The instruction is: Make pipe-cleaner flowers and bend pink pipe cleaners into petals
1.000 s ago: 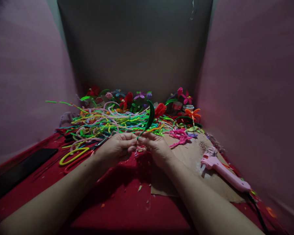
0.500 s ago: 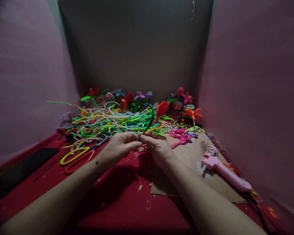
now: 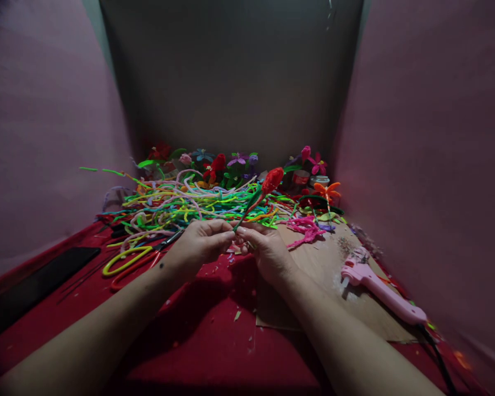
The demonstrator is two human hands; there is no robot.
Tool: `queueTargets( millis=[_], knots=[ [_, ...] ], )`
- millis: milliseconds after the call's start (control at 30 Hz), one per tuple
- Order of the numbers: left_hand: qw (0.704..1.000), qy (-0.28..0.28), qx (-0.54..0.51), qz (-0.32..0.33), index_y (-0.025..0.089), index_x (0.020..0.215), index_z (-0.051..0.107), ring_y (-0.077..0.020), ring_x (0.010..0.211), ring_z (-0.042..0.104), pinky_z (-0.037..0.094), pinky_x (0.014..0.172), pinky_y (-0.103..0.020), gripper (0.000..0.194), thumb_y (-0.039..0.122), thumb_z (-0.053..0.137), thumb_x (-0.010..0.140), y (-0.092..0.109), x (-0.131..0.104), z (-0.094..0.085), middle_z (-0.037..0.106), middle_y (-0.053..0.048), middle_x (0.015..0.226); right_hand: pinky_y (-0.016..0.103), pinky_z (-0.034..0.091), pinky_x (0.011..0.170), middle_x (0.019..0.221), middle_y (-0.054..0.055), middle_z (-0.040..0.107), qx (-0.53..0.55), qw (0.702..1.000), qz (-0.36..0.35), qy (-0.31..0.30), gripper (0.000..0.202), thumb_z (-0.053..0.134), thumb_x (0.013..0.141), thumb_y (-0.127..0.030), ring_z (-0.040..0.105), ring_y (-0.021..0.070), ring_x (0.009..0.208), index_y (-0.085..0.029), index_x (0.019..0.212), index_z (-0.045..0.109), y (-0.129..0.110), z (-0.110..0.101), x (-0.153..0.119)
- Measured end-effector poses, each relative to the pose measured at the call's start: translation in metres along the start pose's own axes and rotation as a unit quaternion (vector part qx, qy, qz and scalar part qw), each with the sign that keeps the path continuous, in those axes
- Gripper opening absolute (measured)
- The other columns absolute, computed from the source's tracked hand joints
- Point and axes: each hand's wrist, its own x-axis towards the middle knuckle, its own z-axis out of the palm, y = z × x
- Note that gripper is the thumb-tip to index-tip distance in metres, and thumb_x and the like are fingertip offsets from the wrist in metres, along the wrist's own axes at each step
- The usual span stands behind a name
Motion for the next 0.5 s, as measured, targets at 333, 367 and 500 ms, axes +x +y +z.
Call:
queueTargets(
  millis=[333,367,500],
  knots=[
    [0.964,-0.149,-0.195,-0.099,0.011,0.073,0.057,0.0010,0.033,0.015,0.015,0.033,-0.014,0.018,0.029,0.058,0.076,-0.015,0.005,-0.013,0.040,0.008,0.048,0.029,0.043,0.064,0.072,0.001,0.063,0.027,0.995,0.024,-0.096,0.024,0.063,0.071,-0.020,0.054,0.0121,0.062,-0.019,0.095,0.066,-0.006,-0.003,-0.001],
    [0.962,-0.160,-0.199,-0.099,0.011,0.075,0.057,0.0010,0.033,0.014,0.015,0.033,-0.014,0.017,0.028,0.058,0.076,-0.015,0.006,-0.013,0.039,0.008,0.048,0.029,0.043,0.065,0.071,0.001,0.062,0.021,0.995,0.017,-0.092,0.023,0.064,0.071,-0.021,0.054,0.0116,0.060,-0.018,0.094,0.067,-0.007,-0.002,-0.002],
    [0.980,-0.120,-0.137,-0.077,0.013,0.071,0.055,-0.0002,0.033,0.020,0.016,0.034,-0.015,0.020,0.032,0.057,0.076,-0.011,0.004,-0.009,0.042,0.007,0.049,0.029,0.042,0.064,0.070,0.001,0.063,-0.001,0.999,-0.011,-0.049,0.018,0.065,0.070,-0.022,0.053,0.0113,0.058,-0.018,0.087,0.068,-0.005,-0.002,-0.001]
  ],
)
